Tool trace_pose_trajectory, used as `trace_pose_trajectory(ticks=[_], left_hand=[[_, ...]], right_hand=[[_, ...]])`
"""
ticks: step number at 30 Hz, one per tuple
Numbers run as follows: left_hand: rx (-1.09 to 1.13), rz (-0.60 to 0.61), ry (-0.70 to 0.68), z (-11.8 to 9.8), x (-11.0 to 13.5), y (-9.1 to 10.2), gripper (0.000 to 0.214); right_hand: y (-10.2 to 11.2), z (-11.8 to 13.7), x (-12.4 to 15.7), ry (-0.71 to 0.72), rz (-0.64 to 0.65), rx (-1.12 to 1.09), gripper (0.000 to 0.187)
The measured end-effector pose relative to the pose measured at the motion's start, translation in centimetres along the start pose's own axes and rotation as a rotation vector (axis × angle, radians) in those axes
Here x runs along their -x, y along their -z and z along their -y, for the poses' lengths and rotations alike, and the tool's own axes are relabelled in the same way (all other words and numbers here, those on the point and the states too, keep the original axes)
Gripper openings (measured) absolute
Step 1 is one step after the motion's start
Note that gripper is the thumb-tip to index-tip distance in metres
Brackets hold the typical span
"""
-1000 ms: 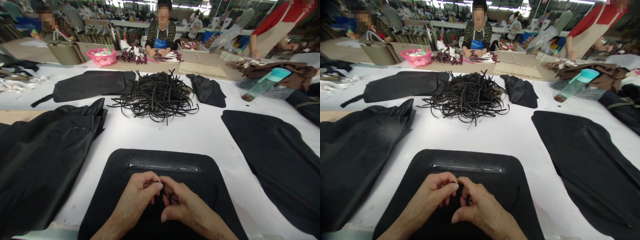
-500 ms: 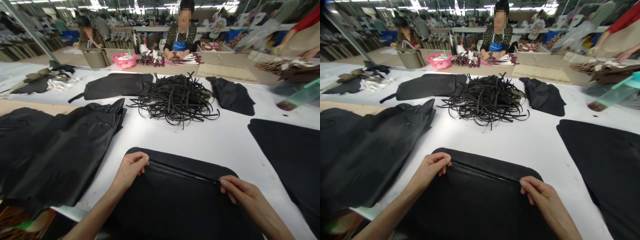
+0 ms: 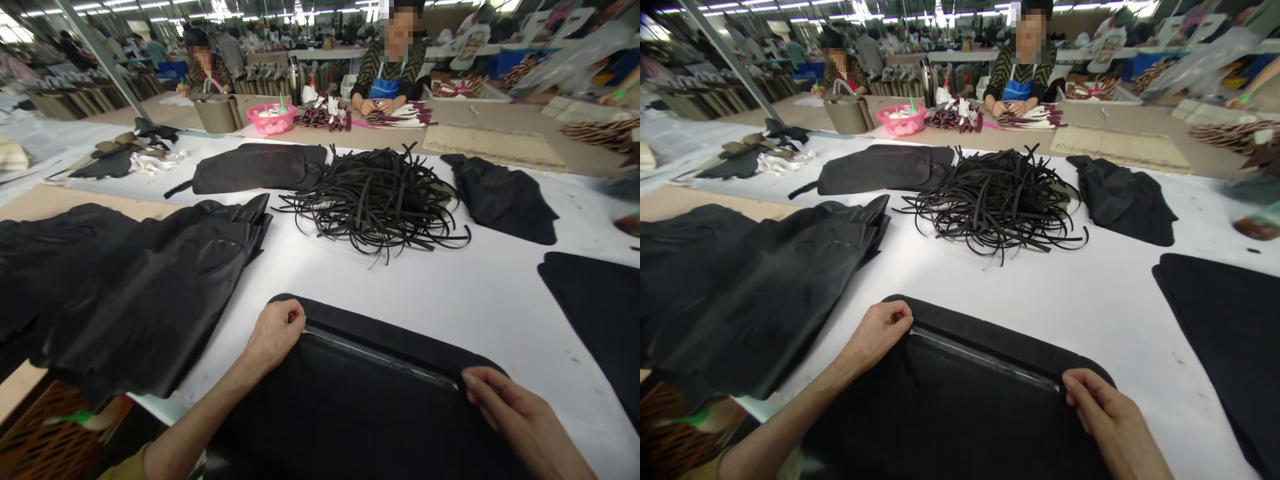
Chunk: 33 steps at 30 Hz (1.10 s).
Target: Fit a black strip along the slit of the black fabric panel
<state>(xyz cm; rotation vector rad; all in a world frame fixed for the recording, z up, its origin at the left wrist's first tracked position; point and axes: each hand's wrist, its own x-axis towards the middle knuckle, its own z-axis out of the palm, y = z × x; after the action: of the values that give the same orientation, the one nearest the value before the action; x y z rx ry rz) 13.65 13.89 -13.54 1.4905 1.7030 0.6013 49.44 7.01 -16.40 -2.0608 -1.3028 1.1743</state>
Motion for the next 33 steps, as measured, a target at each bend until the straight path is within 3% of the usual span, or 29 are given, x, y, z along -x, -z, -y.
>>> trace_pose_trajectory(ticks=[9, 33], left_hand=[[-0.139, 0.048, 0.033, -0.1, -0.3, 0.3, 0.014], [-0.377, 0.07, 0.032, -0.4, -0.4, 0.0, 0.012]], right_hand=[[-0.3, 0.8, 0.2, -0.122, 0.009, -0.011, 0.052], [-0.6, 2.1, 0.6, -0.005, -0.044, 0.006, 0.037]])
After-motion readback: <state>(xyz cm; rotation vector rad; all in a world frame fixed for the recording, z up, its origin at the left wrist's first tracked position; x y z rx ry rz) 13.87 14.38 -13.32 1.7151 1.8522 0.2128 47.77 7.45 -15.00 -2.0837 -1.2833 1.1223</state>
